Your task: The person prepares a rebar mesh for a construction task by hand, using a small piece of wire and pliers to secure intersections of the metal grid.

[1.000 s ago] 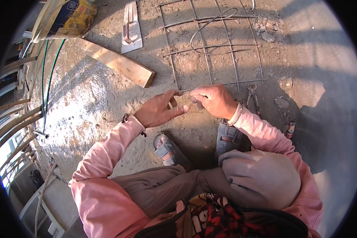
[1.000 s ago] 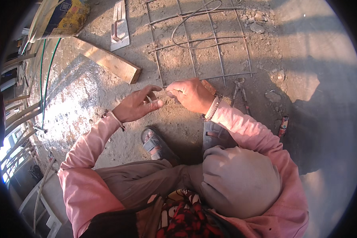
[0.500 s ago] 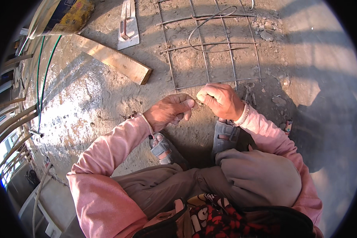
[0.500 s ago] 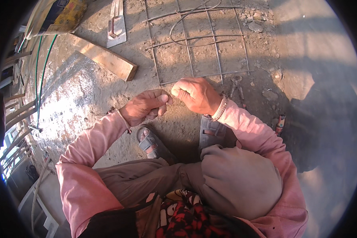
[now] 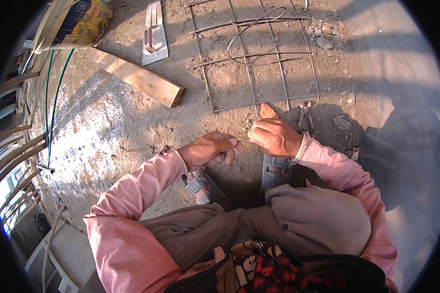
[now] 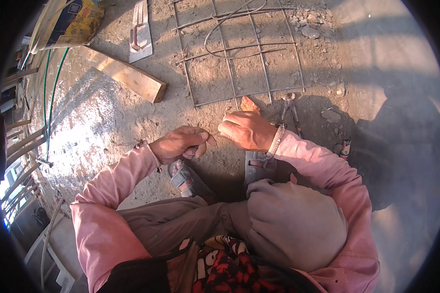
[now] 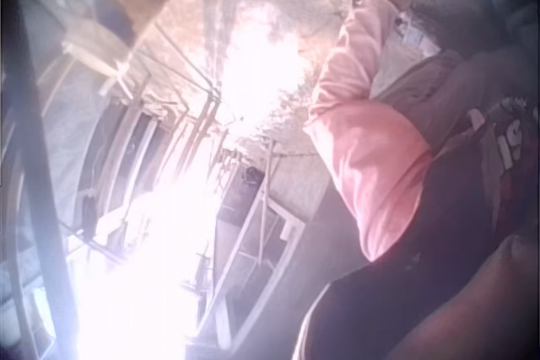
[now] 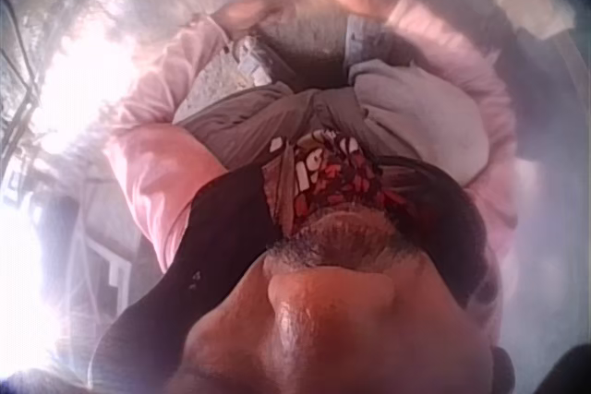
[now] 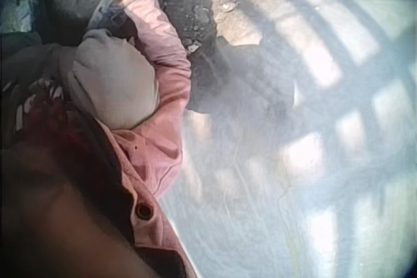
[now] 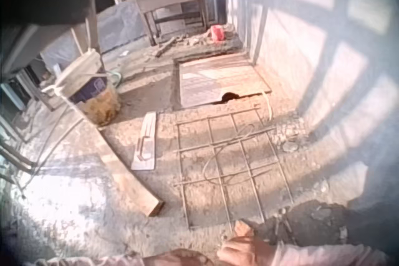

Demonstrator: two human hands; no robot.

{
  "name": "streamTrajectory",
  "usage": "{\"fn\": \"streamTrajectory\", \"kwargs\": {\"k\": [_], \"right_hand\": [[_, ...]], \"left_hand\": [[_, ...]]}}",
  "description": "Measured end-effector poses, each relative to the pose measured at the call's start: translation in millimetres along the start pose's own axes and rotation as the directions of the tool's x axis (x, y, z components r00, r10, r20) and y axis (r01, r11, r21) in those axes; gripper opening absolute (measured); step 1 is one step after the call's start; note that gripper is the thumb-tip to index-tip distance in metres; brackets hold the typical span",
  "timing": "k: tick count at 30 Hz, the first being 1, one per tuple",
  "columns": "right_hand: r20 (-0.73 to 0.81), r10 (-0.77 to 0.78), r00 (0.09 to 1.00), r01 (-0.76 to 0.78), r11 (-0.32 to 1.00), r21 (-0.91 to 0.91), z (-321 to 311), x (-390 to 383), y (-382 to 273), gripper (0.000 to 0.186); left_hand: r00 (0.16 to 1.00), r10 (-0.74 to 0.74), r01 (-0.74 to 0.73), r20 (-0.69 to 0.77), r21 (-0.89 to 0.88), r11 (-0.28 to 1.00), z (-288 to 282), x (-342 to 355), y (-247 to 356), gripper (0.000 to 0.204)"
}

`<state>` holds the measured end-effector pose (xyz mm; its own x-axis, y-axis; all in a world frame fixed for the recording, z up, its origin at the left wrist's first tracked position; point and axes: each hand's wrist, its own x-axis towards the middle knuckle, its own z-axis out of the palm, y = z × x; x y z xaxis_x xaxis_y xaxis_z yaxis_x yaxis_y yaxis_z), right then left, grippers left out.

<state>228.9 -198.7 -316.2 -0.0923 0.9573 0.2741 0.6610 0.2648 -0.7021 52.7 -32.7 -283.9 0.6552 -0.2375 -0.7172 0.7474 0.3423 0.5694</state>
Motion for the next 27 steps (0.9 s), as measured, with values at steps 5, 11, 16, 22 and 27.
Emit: {"fn": "streamTrajectory", "kwargs": {"k": [5,11,16,22,27], "right_hand": [[0.362,0.414,0.835,-0.548,0.68,0.487,-2.2,-6.9,-12.4,0.017],[-0.072,-0.038,0.997,0.034,0.997,-0.063,0.2,-4.1,-13.7,0.019],[0.213,0.147,0.966,-0.18,0.973,0.147,-11.6,-2.5,-2.3,0.014],[0.048,0.098,0.994,-0.096,0.995,-0.036,-1.7,-5.0,-10.8,0.01],[0.113,0.002,0.994,0.011,0.993,-0.116,-6.8,8.4,-8.5,0.011]], "left_hand": [[0.876,0.478,-0.317,0.064,0.823,0.471,4.6,1.0,2.2,0.031],[0.995,0.026,0.009,-0.099,0.331,0.944,11.8,-0.8,5.4,0.03],[0.994,-0.02,0.021,0.111,-0.005,1.0,11.7,-3.7,7.1,0.03],[0.98,0.199,-0.18,0.0,0.433,0.883,14.1,5.1,-6.6,0.031],[0.998,-0.065,0.065,0.02,0.006,0.998,15.1,-3.7,12.6,0.03]]}}
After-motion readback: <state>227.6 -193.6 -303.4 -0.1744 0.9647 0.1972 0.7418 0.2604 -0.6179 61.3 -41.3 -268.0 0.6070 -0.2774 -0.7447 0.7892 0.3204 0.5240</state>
